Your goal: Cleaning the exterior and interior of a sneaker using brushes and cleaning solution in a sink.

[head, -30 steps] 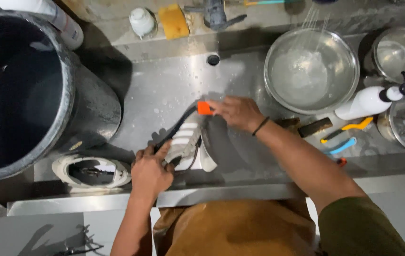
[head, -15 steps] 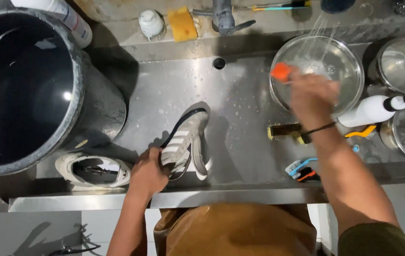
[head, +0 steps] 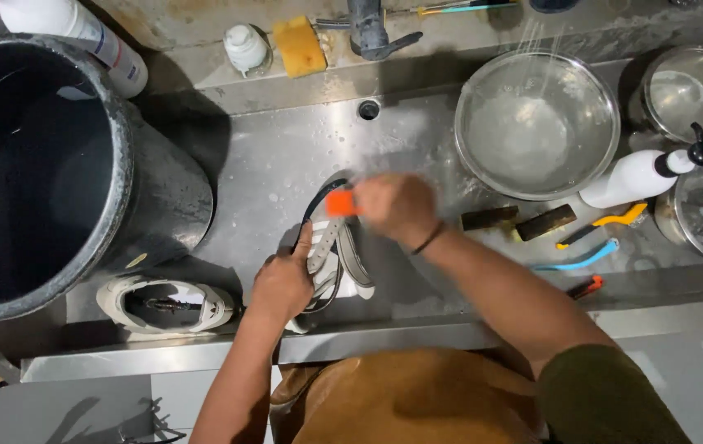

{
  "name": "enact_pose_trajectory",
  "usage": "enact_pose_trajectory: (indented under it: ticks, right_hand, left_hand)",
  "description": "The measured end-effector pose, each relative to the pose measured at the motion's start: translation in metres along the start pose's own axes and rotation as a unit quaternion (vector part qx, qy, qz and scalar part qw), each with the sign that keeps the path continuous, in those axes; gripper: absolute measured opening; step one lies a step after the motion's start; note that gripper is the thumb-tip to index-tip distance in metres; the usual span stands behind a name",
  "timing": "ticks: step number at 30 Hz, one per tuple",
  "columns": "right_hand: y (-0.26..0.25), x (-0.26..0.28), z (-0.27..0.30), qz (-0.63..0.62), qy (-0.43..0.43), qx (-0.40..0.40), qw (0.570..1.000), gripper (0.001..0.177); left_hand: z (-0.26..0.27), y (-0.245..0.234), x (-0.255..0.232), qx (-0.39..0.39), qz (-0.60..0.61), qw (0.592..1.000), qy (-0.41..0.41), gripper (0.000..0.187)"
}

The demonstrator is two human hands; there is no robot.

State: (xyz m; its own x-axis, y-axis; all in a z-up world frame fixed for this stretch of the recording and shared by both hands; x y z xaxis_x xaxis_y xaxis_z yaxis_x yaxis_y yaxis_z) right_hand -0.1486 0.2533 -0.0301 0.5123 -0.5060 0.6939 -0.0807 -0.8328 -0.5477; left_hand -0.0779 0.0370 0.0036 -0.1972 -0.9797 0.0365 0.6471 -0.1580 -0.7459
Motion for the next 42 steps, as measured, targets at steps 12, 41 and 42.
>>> enact_pose_trajectory:
  ticks: [12, 41, 42]
  right_hand:
    - [0.052, -0.022, 0.005, 0.096, -0.164, 0.005, 0.982, 0.039]
    - [0.070, -0.086, 0.004, 0.100, -0.059, 0.038, 0.993, 0.030]
    - [0.083, -0.065, 0.008, 0.009, -0.059, 0.046, 0.997, 0.030]
  left_hand:
    - [-0.016, 0.031, 0.013, -0.014, 0.029, 0.999, -0.006, 0.080]
    - [-0.011, 0.025, 0.010, 0.000, 0.062, 0.998, 0.000, 0.089]
    - [-0.014, 0.026, 0.013, 0.002, 0.068, 0.998, -0.001, 0.089]
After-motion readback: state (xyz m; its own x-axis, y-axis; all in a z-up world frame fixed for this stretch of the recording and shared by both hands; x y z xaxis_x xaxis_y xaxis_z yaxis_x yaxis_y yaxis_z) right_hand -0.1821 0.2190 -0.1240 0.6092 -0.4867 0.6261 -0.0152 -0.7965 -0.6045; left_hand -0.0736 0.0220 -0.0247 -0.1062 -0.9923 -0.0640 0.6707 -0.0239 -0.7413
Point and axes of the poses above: each hand's wrist, its own z-axis away from the middle knuckle, its own y-axis out of the palm, x = y × z, the point moved 4 cm from there along -z, towards the middle knuckle, and after that the axes turned 15 degrees about -z, right-handed, at the moved point
